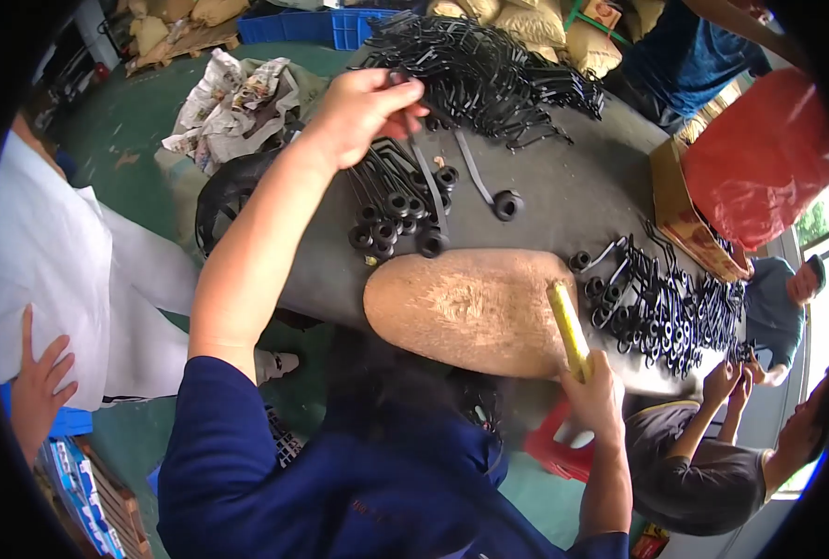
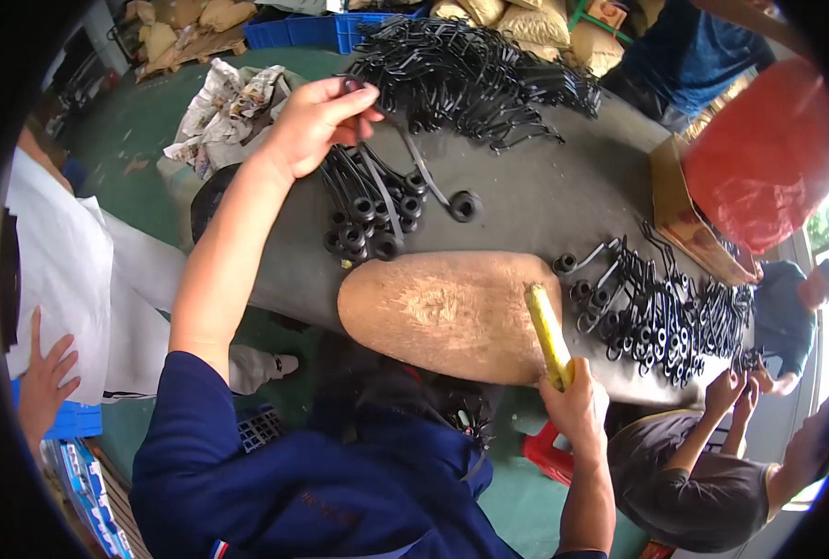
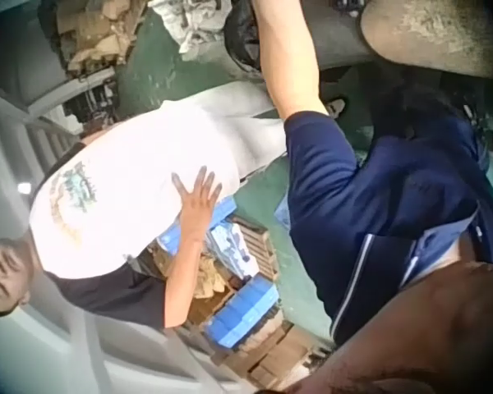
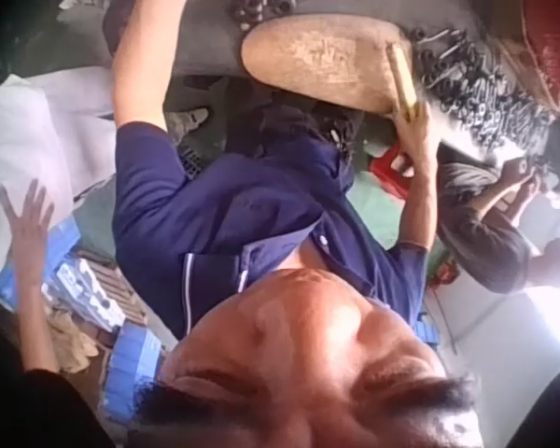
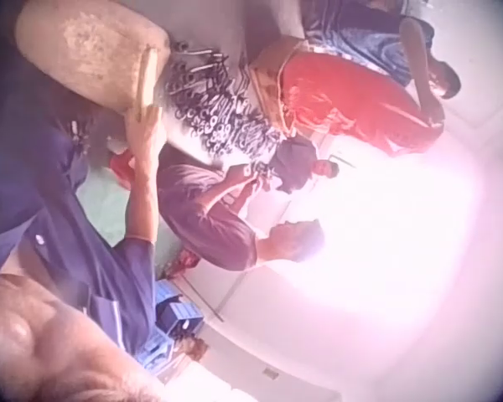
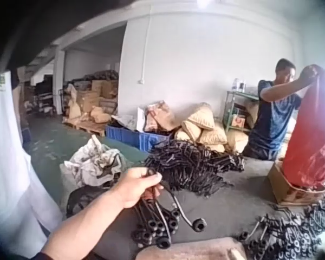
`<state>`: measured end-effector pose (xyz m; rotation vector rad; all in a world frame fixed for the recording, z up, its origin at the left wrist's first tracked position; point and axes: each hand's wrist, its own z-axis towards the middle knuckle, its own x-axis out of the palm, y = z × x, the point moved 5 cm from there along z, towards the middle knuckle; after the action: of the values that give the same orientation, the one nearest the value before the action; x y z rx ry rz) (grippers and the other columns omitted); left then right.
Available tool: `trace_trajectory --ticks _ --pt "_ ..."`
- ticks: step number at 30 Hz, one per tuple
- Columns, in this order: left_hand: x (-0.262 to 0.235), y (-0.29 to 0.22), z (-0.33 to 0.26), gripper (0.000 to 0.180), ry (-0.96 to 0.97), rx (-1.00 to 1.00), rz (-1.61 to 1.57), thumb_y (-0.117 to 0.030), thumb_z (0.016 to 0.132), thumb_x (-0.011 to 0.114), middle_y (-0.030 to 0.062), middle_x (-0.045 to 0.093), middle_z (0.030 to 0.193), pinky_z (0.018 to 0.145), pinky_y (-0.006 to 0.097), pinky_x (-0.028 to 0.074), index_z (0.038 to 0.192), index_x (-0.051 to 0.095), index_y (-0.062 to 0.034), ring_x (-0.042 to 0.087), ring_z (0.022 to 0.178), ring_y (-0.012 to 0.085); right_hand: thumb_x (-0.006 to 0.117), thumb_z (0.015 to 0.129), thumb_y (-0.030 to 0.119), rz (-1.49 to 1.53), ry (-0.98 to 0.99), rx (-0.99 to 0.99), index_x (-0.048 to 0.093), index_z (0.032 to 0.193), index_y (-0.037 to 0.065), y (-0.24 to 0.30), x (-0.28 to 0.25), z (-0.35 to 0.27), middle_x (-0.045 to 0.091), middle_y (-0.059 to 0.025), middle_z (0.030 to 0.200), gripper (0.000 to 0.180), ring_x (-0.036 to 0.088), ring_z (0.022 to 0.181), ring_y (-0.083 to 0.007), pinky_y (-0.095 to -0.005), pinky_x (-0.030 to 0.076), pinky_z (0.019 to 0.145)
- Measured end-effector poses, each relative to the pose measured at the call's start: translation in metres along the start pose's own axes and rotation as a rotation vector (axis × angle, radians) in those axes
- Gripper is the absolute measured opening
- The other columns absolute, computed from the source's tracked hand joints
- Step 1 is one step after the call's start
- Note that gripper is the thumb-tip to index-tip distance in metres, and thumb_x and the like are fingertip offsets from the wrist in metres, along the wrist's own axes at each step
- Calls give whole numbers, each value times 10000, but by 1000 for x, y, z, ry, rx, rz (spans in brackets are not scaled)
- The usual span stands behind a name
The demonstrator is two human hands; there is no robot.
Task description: Assembling black metal spring-like components using a hand-tapping tool on a workbench.
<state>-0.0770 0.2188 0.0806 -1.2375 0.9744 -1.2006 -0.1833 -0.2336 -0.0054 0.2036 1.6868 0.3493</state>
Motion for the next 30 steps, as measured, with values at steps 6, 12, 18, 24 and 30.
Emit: trace_trajectory --ticks 6,12,18,24,30 --pt "-91 84 8 141 -206 -344 77 -190 899 673 25 663 766 484 223 458 863 651 -55 581 577 92 753 697 204 -68 -60 -362 567 1136 -36 24 -15 52 580 -246 1127 534 549 1061 -407 -461 452 917" --pt "-112 99 -6 521 -575 52 788 -412 799 748 68 681 816 688 352 523 1071 663 24 649 728 228 721 794 261 405 107 -623 544 1246 -13 145 -3 149 588 -214 1206 557 556 1148 -355 -420 431 986" --pt "-55 124 -60 576 -496 -451 -249 -476 758 768 115 681 1024 797 345 506 1054 664 7 646 947 223 616 924 343 961 522 -386 557 1289 25 237 75 222 578 -115 1291 487 504 1221 -193 -350 368 1038" --pt "-8 128 -45 342 -477 -420 -544 -341 745 767 90 688 802 554 369 509 872 698 -31 644 636 220 551 951 208 1231 535 -423 612 1174 -3 237 118 230 595 -92 1188 314 553 1087 -186 -323 415 977" --pt "13 58 -121 462 -393 -181 -617 -337 737 764 125 678 930 721 360 519 1011 651 16 644 809 200 475 988 245 877 212 -797 556 1219 -51 248 14 144 579 -128 1197 384 537 1094 -216 -339 403 977"
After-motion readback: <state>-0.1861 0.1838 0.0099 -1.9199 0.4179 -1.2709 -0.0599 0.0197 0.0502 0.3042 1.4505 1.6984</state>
